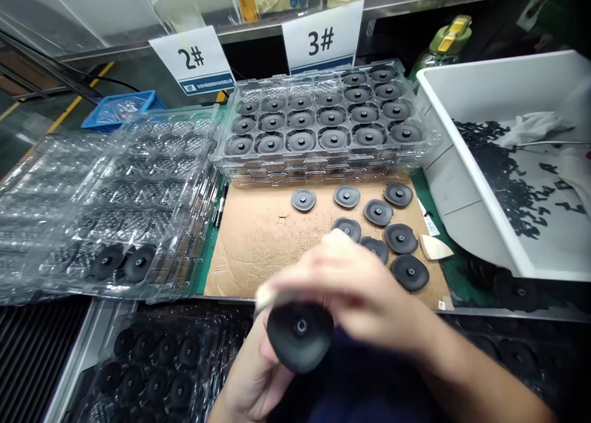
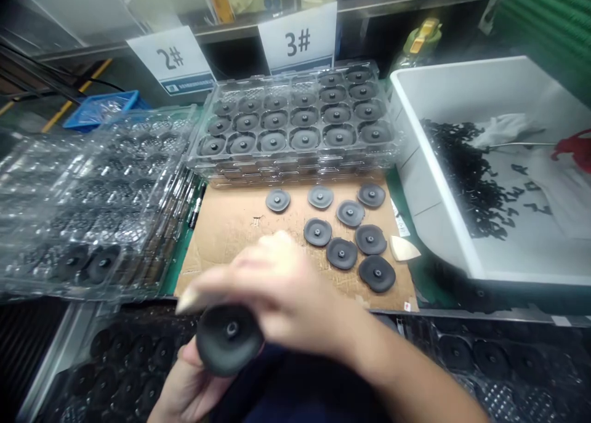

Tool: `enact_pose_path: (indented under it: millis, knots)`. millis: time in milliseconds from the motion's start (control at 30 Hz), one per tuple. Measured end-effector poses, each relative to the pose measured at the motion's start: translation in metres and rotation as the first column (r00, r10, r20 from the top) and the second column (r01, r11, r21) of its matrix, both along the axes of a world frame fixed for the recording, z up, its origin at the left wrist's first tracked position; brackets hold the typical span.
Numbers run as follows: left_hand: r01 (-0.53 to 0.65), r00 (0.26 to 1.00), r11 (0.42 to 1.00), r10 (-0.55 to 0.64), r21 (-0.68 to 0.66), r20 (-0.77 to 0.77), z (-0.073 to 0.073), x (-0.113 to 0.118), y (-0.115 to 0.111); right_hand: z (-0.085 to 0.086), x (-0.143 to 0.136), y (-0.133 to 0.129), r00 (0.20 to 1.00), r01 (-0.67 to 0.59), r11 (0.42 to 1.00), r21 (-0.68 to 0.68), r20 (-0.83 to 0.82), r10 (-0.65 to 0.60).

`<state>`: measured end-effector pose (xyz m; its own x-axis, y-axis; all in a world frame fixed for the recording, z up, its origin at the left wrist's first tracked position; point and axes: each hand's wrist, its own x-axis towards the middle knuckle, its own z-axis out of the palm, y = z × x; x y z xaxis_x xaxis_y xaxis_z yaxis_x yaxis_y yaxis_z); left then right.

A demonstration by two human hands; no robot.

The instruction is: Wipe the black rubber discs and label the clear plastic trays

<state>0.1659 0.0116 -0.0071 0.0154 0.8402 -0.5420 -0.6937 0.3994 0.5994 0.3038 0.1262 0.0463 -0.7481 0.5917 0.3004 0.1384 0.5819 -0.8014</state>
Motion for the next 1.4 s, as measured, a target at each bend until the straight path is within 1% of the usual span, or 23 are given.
enact_pose_path:
  millis: [33, 67, 100, 167, 200, 267, 333, 400, 467, 567, 633, 700, 733, 800, 867, 900, 967, 1067, 1100, 1167, 1233, 1300, 1400]
  knots:
    - [0.021, 0.996, 1.0, -0.022, 0.009, 0.082, 0.002, -0.002, 0.001, -0.011, 0.0, 0.006, 0.995, 0.101, 0.987, -0.121, 0.026, -0.099]
    - [0.037, 0.986, 0.999, -0.04, 0.021, 0.164, 0.003, -0.003, 0.002, -0.024, -0.001, 0.011, 0.982, 0.189, 0.956, -0.226, 0.072, -0.177]
    - [0.043, 0.97, 0.999, -0.049, 0.032, 0.237, 0.005, -0.005, 0.003, -0.039, -0.002, 0.014, 0.967, 0.248, 0.925, -0.288, 0.13, -0.218]
    - [0.023, 0.95, 0.999, -0.035, 0.042, 0.312, 0.006, -0.01, 0.002, -0.071, -0.004, 0.013, 0.947, 0.269, 0.914, -0.304, 0.255, -0.194]
    - [0.007, 0.946, 0.999, -0.021, 0.044, 0.323, 0.005, -0.012, 0.001, -0.087, -0.005, 0.009, 0.927, 0.29, 0.921, -0.261, 0.315, -0.203]
    - [-0.02, 0.943, 0.999, 0.005, 0.044, 0.334, 0.003, -0.016, 0.0, -0.116, -0.006, -0.006, 0.879, 0.367, 0.916, -0.163, 0.382, -0.284]
    - [-0.048, 0.938, 0.998, 0.031, 0.04, 0.346, -0.001, -0.019, -0.001, -0.136, -0.006, -0.021, 0.845, 0.406, 0.913, -0.034, 0.394, -0.361]
    - [-0.084, 0.93, 0.996, 0.065, 0.038, 0.362, -0.005, -0.021, 0.001, -0.148, -0.006, -0.03, 0.831, 0.375, 0.921, 0.106, 0.402, -0.384]
    - [-0.134, 0.919, 0.99, 0.111, 0.034, 0.379, -0.009, -0.021, 0.004, -0.152, -0.008, -0.03, 0.823, 0.333, 0.922, 0.195, 0.417, -0.385]
    - [-0.185, 0.907, 0.982, 0.156, 0.037, 0.391, -0.01, -0.02, 0.009, -0.145, -0.016, -0.016, 0.823, 0.354, 0.914, 0.199, 0.398, -0.405]
    - [-0.201, 0.908, 0.978, 0.169, 0.047, 0.384, -0.009, -0.019, 0.01, -0.136, -0.02, -0.007, 0.842, 0.386, 0.911, 0.142, 0.35, -0.411]
    - [-0.224, 0.911, 0.973, 0.191, 0.05, 0.366, -0.009, -0.019, 0.01, -0.129, -0.021, -0.007, 0.87, 0.406, 0.912, 0.055, 0.282, -0.404]
    - [-0.241, 0.911, 0.969, 0.21, 0.047, 0.356, -0.01, -0.02, 0.01, -0.128, -0.02, -0.01, 0.889, 0.395, 0.918, 0.013, 0.246, -0.386]
    - [-0.279, 0.908, 0.96, 0.251, 0.037, 0.335, -0.012, -0.021, 0.009, -0.129, -0.014, -0.018, 0.931, 0.321, 0.945, -0.059, 0.202, -0.303]
    - [-0.299, 0.907, 0.954, 0.277, 0.021, 0.317, -0.015, -0.021, 0.009, -0.128, -0.009, -0.025, 0.953, 0.229, 0.969, -0.092, 0.223, -0.204]
    - [-0.298, 0.91, 0.955, 0.279, 0.014, 0.307, -0.016, -0.02, 0.01, -0.125, -0.007, -0.026, 0.951, 0.22, 0.97, -0.103, 0.242, -0.19]
    - [-0.288, 0.923, 0.957, 0.273, 0.016, 0.272, -0.016, -0.016, 0.012, -0.107, -0.006, -0.025, 0.932, 0.301, 0.947, -0.115, 0.246, -0.266]
    - [-0.292, 0.946, 0.953, 0.276, 0.079, 0.173, -0.013, -0.008, 0.014, -0.06, -0.014, -0.026, 0.878, 0.476, 0.875, -0.091, 0.109, -0.466]
    - [-0.278, 0.953, 0.956, 0.262, 0.096, 0.149, -0.011, -0.006, 0.014, -0.044, -0.017, -0.029, 0.888, 0.46, 0.886, -0.056, 0.043, -0.458]
    - [-0.234, 0.967, 0.966, 0.218, 0.115, 0.131, -0.008, -0.004, 0.013, -0.019, -0.023, -0.037, 0.939, 0.343, 0.939, 0.036, -0.044, -0.341]
    - [-0.207, 0.973, 0.971, 0.191, 0.119, 0.131, -0.007, -0.004, 0.011, -0.006, -0.026, -0.042, 0.98, 0.199, 0.976, 0.086, -0.03, -0.197]
    - [-0.219, 0.971, 0.966, 0.203, 0.136, 0.123, -0.005, -0.005, 0.01, -0.002, -0.027, -0.042, 0.992, 0.122, 0.988, 0.097, 0.015, -0.124]
    - [-0.206, 0.976, 0.966, 0.19, 0.157, 0.111, 0.001, -0.005, 0.009, -0.004, -0.028, -0.04, 0.984, 0.177, 0.97, 0.166, -0.037, -0.173]
